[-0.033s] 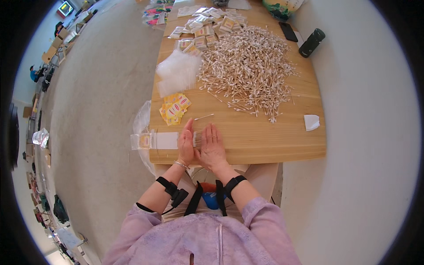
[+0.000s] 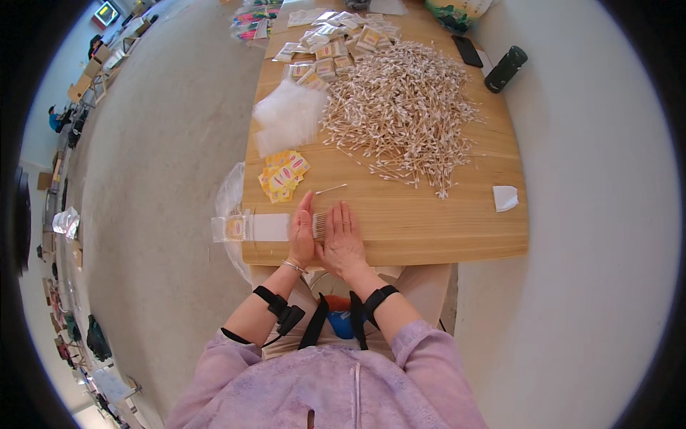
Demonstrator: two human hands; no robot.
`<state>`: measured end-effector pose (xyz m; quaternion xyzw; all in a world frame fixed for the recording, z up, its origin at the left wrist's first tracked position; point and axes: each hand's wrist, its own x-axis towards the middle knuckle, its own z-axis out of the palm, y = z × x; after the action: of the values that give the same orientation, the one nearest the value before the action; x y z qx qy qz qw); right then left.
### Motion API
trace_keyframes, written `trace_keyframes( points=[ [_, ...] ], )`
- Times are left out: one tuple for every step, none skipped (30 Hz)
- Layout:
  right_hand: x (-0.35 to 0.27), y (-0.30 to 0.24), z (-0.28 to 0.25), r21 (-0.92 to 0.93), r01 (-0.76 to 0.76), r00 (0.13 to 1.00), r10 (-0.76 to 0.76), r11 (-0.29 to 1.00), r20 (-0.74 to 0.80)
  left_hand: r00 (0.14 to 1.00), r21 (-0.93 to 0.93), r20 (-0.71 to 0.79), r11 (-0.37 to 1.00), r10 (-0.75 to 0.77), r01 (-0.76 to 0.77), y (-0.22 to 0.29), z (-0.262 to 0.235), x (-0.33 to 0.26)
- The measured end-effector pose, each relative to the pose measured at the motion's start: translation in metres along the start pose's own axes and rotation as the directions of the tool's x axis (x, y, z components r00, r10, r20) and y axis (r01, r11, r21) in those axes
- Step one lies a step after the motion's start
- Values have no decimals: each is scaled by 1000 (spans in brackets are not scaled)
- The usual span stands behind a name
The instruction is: Gathering bundles of cotton swabs and placing them into individual plastic bags.
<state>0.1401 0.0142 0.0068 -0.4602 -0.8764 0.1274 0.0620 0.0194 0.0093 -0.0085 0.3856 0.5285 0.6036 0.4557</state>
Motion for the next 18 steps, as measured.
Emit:
trace_keyframes(
  points=[
    [-1,-3,0,2,2,1000,-2,1000,2,1000,-23,-7,1000,2,-2,0,-1,0],
    [-3,-7,-1,11,7,1000,-7,1000,-18,1000,-47,-14,999,4,-5,0,-1,1],
    [-4,-9,-1,20,11,999,-10,1000,-36,1000,-71,-21,997,6,-7,0,-1,1],
    [-5,-12,1,21,14,999,-13,1000,-35,1000,-95,-28,995,8,-11,0,-2,1],
    [-5,-16,3,35,-6,999,7,999,-32,999,-118,-38,993,11,-15,0,-4,1],
    [-5,-18,6,47,-24,999,26,999,-28,999,-117,-43,993,12,-17,1,-7,1],
    [-3,-22,9,49,-17,999,18,999,-28,999,-124,-29,992,-13,9,3,-10,2],
    [0,-28,12,16,-34,999,34,999,-19,999,-130,-17,991,-38,35,4,-15,2],
    [2,-33,16,-19,-50,999,50,999,-9,999,-129,-26,991,-37,33,8,-19,2],
    [6,-38,19,-17,-40,999,40,999,-6,999,-83,-22,996,-42,40,11,-24,4],
    [10,-43,22,7,-55,999,55,998,-3,999,-38,-19,998,-48,47,15,-29,6],
    [15,-51,24,36,-63,998,63,997,0,998,-31,-35,999,-44,43,16,-40,6],
    [20,-57,25,42,-48,999,48,998,1,999,2,-33,1000,-31,31,17,-50,7],
    [25,-63,26,64,-67,998,68,996,-2,999,36,-30,999,-18,19,17,-59,6],
    [29,-68,27,83,-93,996,94,992,-2,999,38,-39,999,-17,18,19,-64,5],
    [31,-74,28,84,-87,996,87,993,0,999,-6,-41,1000,-17,17,20,-68,4],
    [33,-79,28,65,-85,996,84,994,16,999,-51,-41,999,-18,16,21,-71,2],
    [34,-82,29,45,-83,996,82,995,34,999,-52,-47,999,-18,15,22,-73,1]
  ],
)
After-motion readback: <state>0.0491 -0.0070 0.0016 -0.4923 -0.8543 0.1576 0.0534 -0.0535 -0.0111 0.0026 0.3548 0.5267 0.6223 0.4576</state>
